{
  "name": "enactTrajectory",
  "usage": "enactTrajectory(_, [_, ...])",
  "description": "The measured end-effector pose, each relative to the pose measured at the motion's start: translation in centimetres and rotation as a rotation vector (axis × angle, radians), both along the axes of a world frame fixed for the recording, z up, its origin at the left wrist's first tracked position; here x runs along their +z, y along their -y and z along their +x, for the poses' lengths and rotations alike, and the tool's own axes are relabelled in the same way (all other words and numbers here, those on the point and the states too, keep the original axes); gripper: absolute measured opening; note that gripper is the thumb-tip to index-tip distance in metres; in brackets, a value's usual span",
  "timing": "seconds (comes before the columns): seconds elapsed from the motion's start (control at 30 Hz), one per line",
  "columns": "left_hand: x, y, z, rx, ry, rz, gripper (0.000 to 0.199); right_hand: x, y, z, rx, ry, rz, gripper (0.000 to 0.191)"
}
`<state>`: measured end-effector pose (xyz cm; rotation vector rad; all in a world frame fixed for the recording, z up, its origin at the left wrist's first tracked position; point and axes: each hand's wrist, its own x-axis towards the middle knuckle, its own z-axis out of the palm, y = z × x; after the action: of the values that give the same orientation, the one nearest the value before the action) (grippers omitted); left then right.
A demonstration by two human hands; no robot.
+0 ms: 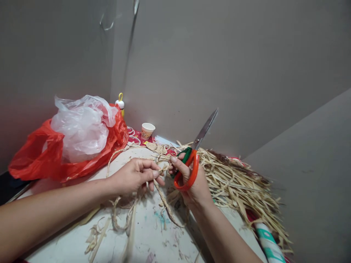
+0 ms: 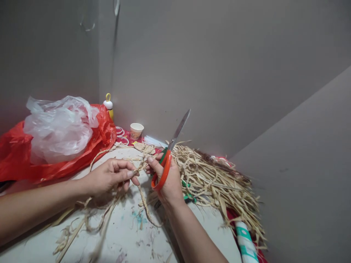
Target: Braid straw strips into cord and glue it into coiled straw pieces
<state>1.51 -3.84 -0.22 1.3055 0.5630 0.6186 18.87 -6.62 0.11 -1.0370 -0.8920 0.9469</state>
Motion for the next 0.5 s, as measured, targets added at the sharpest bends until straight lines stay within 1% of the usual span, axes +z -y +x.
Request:
enactTrajectory(0.07, [0.0,-0.3,0.0,-0.021,0.038,-0.09,0.02,0.0,-0.1,0.3,0.034,0.014,-0.028,0.036])
enactTrajectory(0.13, [0.1,-0.7,0.1,-0.015,0.061,-0.146,0.024,-0.1,-0.2,0.6,0.055,0.048,-0.07,0.035])
enactTrajectory(0.2, [0.1,-1.0,0.0,0.04,0.096,-0.175,0.025,-0.1,-0.2,1.0,0.042,0.114,-0.099,0.037])
enactTrajectory(0.27, [0.2,-1.4,-0.2,0.12,0.129,-0.179,0.021,-0.3,-0.2,1.5,0.026,0.244,-0.105,0.037])
enactTrajectory(0.37, [0.2,-2.1,-0.5,0.224,0.168,-0.196,0.019,-0.6,-0.1,2.2,0.01,0.556,-0.044,0.033])
enactTrajectory(0.5, [-0.1,-3.4,-0.8,0.321,0.246,-0.218,0.023,-1.0,-0.3,3.1,-0.061,1.131,0.089,0.023])
